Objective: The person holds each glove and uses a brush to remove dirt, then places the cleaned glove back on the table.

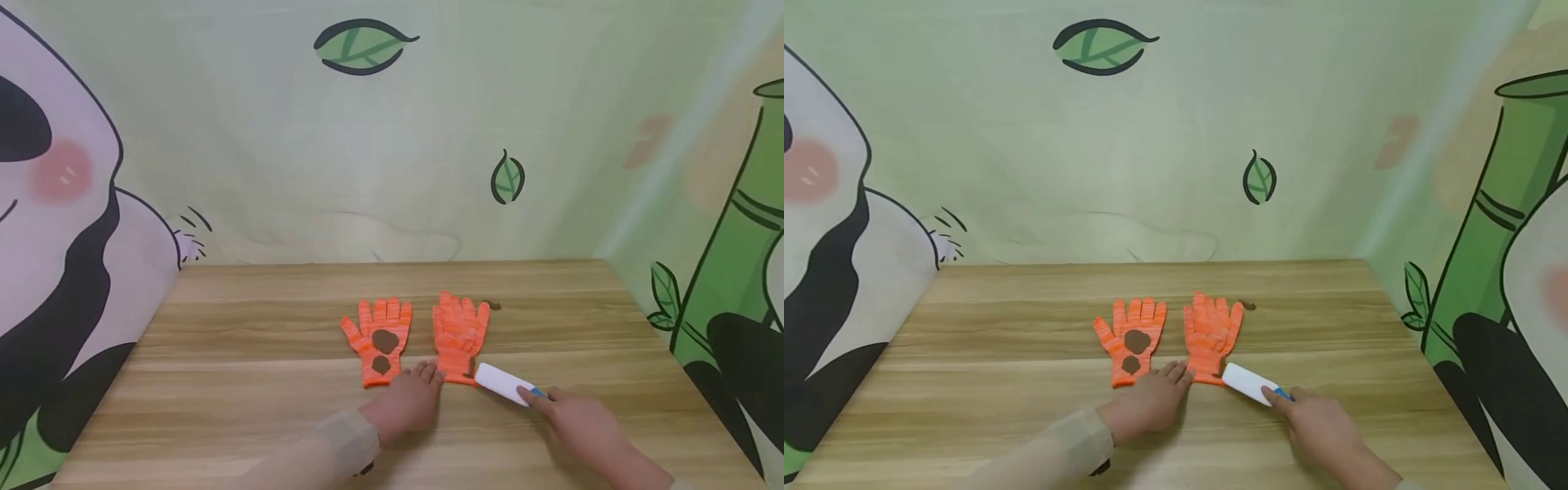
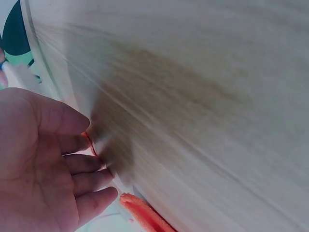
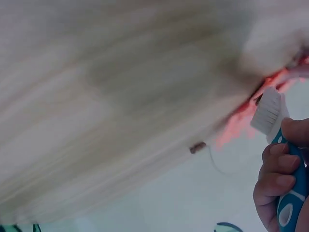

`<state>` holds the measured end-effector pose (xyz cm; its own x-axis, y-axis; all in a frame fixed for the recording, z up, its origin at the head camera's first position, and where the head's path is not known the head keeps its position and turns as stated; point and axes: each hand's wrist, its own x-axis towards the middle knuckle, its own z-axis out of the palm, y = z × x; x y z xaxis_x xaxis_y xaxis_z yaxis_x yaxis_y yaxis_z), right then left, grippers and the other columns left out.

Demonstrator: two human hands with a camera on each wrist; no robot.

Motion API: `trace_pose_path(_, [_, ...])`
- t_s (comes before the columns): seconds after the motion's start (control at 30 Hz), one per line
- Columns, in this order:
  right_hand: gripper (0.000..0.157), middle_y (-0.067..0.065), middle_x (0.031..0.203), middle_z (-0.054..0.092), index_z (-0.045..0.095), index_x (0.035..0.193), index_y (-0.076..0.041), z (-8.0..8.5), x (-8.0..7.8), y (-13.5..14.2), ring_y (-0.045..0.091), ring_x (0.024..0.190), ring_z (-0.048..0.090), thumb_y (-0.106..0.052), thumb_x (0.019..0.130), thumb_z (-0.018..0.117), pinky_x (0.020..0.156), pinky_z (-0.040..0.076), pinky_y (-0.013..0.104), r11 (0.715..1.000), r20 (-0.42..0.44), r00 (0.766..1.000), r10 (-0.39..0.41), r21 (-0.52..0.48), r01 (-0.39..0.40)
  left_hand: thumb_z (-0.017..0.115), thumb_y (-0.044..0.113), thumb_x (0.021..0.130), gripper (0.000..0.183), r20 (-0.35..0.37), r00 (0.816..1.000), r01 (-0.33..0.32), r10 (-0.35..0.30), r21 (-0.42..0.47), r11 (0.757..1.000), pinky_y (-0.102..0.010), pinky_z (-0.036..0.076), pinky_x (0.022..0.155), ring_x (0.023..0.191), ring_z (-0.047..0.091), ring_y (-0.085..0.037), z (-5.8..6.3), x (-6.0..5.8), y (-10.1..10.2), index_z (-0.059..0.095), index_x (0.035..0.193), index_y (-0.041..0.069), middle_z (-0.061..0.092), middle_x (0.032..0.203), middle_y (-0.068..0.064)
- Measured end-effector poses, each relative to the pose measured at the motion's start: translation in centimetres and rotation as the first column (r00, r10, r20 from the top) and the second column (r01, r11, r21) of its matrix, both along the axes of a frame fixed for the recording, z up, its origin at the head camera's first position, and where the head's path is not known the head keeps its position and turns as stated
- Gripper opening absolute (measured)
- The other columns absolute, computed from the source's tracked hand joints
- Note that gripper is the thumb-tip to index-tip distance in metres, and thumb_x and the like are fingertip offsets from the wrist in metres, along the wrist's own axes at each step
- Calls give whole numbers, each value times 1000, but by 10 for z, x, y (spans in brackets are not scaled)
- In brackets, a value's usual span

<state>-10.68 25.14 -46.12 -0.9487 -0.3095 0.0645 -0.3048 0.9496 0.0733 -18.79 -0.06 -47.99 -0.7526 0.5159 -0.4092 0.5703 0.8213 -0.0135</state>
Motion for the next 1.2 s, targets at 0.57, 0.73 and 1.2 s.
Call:
trace_pose_path(0.57, [41,13,99,77,70,135,-19,5,-6,-2,10,66,52,-12,95,69,57,45,30,953,155,984,-89,-275,129,49,27,107,54,-38,999,1,-3,-33,999,-36,39,123,156,34,-16,0,-1,3,38,160,23,32,170,3])
trace_pose_path(0.73, [41,27,128,70,63,141,-8,13,-21,-12,20,80,58,-10,100,61,67,48,36,871,287,948,-133,-422,250,57,23,103,35,-89,994,73,-70,39,997,-34,55,103,128,62,-16,3,-9,1,64,137,19,63,143,1])
trace_pose_path(1.2, [33,26,120,73,70,129,1,-7,-26,-33,38,108,73,-4,96,64,89,59,52,863,315,949,-11,-476,168,49,48,105,62,-210,949,206,-236,-154,966,-29,41,120,156,31,-6,-8,-30,4,31,162,31,27,170,15])
